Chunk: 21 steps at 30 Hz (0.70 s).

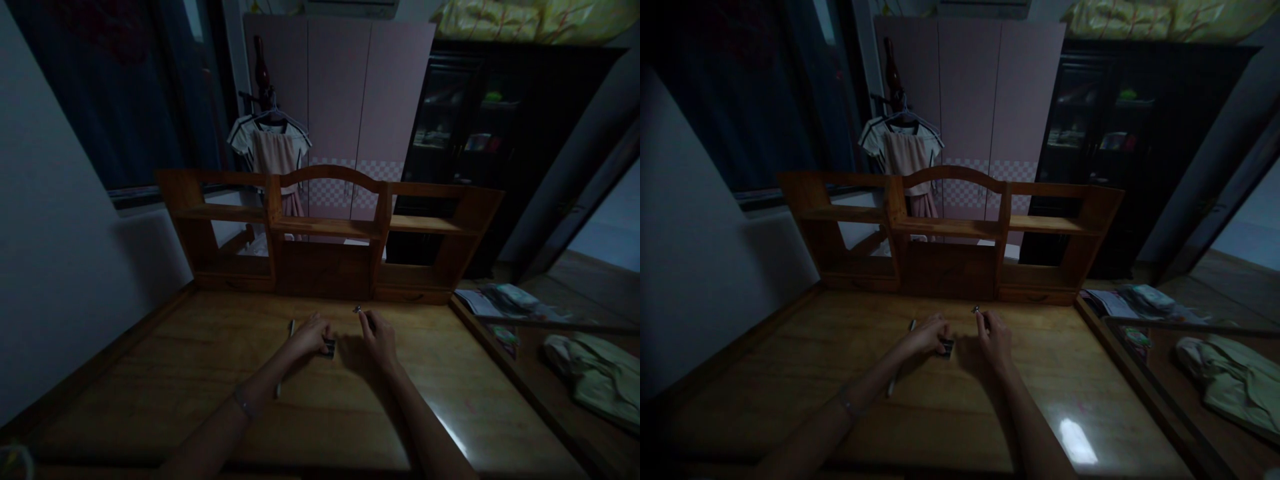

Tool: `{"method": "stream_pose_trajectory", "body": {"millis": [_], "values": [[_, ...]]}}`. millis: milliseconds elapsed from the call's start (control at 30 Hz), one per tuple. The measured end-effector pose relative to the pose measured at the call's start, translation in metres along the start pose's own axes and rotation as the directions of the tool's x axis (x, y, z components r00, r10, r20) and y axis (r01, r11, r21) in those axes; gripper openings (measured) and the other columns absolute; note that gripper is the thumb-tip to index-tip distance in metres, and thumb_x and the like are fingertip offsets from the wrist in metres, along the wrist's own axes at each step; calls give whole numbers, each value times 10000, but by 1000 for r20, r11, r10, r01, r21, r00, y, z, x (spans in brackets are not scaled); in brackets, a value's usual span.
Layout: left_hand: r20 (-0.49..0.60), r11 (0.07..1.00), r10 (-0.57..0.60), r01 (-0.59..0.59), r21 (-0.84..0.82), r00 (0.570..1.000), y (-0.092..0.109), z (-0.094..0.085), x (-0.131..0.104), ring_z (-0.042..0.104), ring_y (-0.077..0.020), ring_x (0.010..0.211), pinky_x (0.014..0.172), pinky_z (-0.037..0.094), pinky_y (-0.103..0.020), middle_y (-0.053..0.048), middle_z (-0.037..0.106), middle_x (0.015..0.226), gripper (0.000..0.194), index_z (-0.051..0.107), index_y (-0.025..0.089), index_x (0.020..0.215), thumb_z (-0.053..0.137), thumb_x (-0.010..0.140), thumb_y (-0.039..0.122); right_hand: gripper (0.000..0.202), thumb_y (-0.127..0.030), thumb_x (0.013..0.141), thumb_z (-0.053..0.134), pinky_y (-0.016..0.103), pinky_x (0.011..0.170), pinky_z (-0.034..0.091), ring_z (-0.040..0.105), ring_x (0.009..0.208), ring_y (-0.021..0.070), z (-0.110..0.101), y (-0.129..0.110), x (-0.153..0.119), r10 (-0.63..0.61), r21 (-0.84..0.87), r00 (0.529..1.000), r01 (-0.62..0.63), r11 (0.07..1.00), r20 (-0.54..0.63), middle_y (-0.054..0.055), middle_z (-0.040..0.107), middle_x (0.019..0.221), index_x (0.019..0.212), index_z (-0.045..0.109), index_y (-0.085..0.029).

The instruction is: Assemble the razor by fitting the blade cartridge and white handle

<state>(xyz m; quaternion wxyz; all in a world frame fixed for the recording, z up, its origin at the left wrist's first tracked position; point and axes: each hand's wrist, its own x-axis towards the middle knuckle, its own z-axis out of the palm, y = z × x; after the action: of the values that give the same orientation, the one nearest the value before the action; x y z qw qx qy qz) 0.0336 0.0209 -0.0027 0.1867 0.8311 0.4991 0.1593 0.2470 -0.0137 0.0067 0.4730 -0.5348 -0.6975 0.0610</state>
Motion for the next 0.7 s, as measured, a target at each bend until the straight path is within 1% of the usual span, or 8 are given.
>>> {"method": "stream_pose_trajectory", "body": {"millis": [100,200,300,400,433,500,600,700], "values": [[31,998,-48,47,38,998,0,2,10,486,-252,976,800,396,-317,-52,546,949,373,603,169,788,792,466,173,342,-405,928,374,241,627,366,532,675,150,0,1,0,7,-2,1000,-7,1000,-3,44,609,755,835,605,-170],[16,996,-79,78,49,997,6,-1,4,480,-245,998,797,400,-301,-42,528,988,399,588,180,813,789,468,190,337,-405,926,372,251,647,381,541,689,155,1,2,0,11,8,1000,-11,1000,6,48,613,771,850,605,-173],[-89,998,-67,66,-3,994,8,-13,-23,481,-236,1033,829,394,-301,-38,521,1052,434,575,205,923,760,531,231,333,-409,923,368,266,671,404,561,732,173,2,5,-1,24,35,1000,-24,999,4,62,623,808,893,604,-176],[-175,991,-94,76,-109,980,-4,-35,-58,506,-221,1032,843,393,-297,-61,524,1126,397,546,233,1045,655,687,366,310,-395,919,366,279,681,426,580,771,187,4,8,0,61,86,998,-60,994,-13,71,634,869,981,583,-183],[-208,988,-132,111,-109,969,-11,-43,-69,511,-219,1032,853,386,-299,-66,539,1116,364,543,232,1054,596,741,410,299,-382,918,367,285,692,433,584,790,190,4,9,1,71,109,997,-68,992,-24,74,634,900,1018,568,-185],[-256,963,-268,258,-70,929,-25,-56,-85,543,-219,949,805,390,-301,-68,587,1008,322,565,208,979,526,781,458,288,-347,912,371,303,733,441,585,844,196,6,11,2,78,149,995,-69,986,-56,84,624,975,1088,530,-185],[-178,921,-381,388,7,907,-37,-59,-99,565,-205,820,697,383,-284,-57,616,868,320,586,178,855,515,773,479,304,-298,898,374,329,785,440,571,905,203,9,13,3,70,179,993,-52,983,-95,104,596,1050,1152,485,-175],[-123,923,-370,380,67,921,-36,-44,-104,555,-196,783,657,363,-275,-44,611,818,291,588,174,779,519,761,456,307,-276,896,361,341,807,440,565,917,201,12,15,2,52,195,994,-31,980,-100,104,586,1054,1161,478,-176]]}}
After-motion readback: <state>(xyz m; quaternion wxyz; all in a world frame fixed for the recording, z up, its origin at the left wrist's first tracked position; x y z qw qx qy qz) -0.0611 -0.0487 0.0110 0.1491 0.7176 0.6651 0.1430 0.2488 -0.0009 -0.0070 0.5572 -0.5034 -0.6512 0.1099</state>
